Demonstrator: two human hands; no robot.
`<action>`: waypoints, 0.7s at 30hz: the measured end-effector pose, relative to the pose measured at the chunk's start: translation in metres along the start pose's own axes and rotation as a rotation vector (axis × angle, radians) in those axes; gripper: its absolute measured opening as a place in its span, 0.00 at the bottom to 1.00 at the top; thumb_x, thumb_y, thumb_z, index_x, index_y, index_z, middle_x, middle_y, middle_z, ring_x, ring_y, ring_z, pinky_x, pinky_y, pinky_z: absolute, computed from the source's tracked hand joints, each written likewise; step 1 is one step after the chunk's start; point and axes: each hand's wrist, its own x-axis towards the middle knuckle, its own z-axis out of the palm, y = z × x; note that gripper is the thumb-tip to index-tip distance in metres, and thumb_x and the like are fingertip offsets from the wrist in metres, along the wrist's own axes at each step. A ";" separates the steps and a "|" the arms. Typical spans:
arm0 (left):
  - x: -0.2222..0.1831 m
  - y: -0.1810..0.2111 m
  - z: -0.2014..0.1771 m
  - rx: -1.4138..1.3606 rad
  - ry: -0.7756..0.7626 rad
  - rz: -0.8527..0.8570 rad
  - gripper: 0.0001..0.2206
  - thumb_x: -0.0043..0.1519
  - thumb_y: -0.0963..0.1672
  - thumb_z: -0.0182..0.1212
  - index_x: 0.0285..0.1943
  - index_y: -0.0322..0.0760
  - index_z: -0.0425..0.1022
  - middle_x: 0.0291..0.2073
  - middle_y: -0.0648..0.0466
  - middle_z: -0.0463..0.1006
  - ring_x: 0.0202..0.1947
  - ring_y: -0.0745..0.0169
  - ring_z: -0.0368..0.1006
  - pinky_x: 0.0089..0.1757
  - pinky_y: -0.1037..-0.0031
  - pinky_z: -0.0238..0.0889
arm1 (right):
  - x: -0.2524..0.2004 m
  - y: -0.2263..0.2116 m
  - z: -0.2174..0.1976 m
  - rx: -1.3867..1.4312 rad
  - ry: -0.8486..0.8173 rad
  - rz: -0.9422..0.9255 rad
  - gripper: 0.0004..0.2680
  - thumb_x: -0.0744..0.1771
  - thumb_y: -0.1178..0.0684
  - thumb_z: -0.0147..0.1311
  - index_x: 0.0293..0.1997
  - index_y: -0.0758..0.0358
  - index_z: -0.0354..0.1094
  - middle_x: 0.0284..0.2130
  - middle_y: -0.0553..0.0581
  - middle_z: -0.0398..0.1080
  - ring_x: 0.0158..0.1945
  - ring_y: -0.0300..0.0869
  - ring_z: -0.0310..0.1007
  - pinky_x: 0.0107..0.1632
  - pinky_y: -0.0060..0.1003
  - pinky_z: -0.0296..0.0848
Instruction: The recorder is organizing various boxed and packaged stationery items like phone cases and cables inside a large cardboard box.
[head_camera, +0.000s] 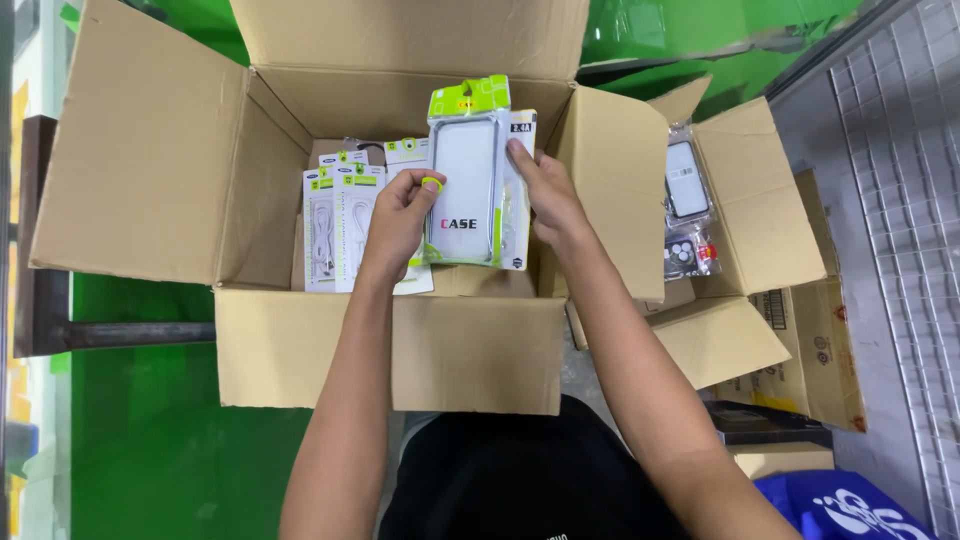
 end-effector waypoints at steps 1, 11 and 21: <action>-0.001 -0.003 0.004 0.000 -0.005 -0.003 0.07 0.70 0.42 0.58 0.51 0.34 0.78 0.30 0.61 0.67 0.31 0.76 0.57 0.34 0.81 0.53 | -0.011 -0.007 0.003 0.002 0.006 0.000 0.15 0.70 0.45 0.53 0.54 0.69 0.71 0.46 0.58 0.78 0.46 0.38 0.77 0.52 0.35 0.76; -0.026 0.037 0.053 -0.163 0.063 0.032 0.07 0.69 0.42 0.55 0.50 0.34 0.77 0.34 0.60 0.77 0.33 0.77 0.69 0.36 0.82 0.65 | -0.094 -0.042 0.017 -0.081 0.001 -0.365 0.23 0.66 0.55 0.66 0.64 0.70 0.56 0.53 0.62 0.71 0.55 0.43 0.74 0.58 0.41 0.76; -0.061 0.068 0.091 -0.162 -0.140 0.033 0.08 0.70 0.41 0.54 0.53 0.33 0.76 0.38 0.59 0.77 0.38 0.77 0.69 0.41 0.82 0.66 | -0.150 -0.069 -0.012 -0.177 0.203 -0.418 0.32 0.62 0.61 0.66 0.71 0.66 0.45 0.59 0.63 0.66 0.62 0.46 0.69 0.63 0.41 0.73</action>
